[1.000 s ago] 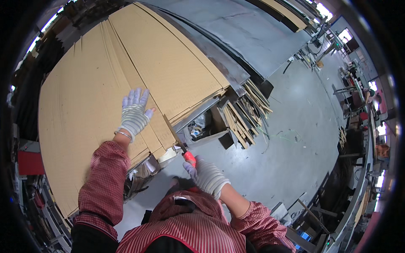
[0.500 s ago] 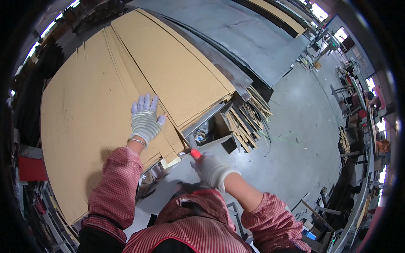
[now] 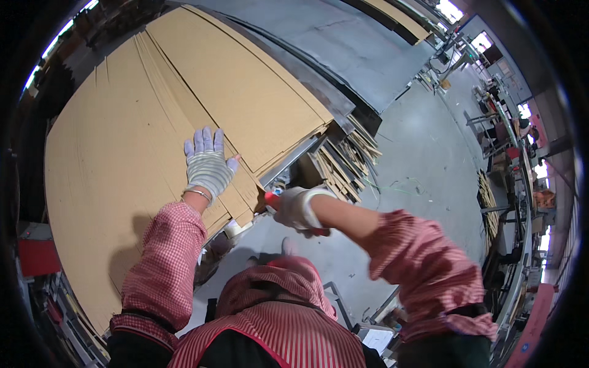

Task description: Cutting cardboard sheets and thin wooden strips using a utility knife on a metal workstation in an industrial setting.

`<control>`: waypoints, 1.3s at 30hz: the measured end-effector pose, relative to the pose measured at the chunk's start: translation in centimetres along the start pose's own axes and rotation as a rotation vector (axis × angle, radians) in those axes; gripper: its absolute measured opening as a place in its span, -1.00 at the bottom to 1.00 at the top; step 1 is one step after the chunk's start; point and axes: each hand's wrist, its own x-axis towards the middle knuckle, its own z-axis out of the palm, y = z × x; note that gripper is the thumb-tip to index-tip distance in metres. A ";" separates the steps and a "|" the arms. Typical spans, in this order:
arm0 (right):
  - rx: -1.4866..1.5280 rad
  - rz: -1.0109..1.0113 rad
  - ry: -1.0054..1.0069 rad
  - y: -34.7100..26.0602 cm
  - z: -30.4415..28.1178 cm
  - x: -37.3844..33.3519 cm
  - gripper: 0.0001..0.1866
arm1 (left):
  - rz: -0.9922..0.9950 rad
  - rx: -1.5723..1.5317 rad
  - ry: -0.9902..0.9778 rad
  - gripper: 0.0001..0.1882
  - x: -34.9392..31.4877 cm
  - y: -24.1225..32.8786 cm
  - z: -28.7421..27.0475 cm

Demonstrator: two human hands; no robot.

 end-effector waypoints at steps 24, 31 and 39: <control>0.102 -0.143 0.398 3.3 5.1 7.4 -0.63 | 0.055 0.077 0.011 -0.20 0.8 0.3 1.9; 0.020 -0.123 0.444 3.7 5.8 12.1 -0.68 | 0.070 0.109 0.057 -0.21 1.2 0.6 1.6; 0.146 -0.048 0.417 4.6 7.8 9.6 -0.73 | 0.102 0.109 0.108 -0.22 0.7 -0.5 2.7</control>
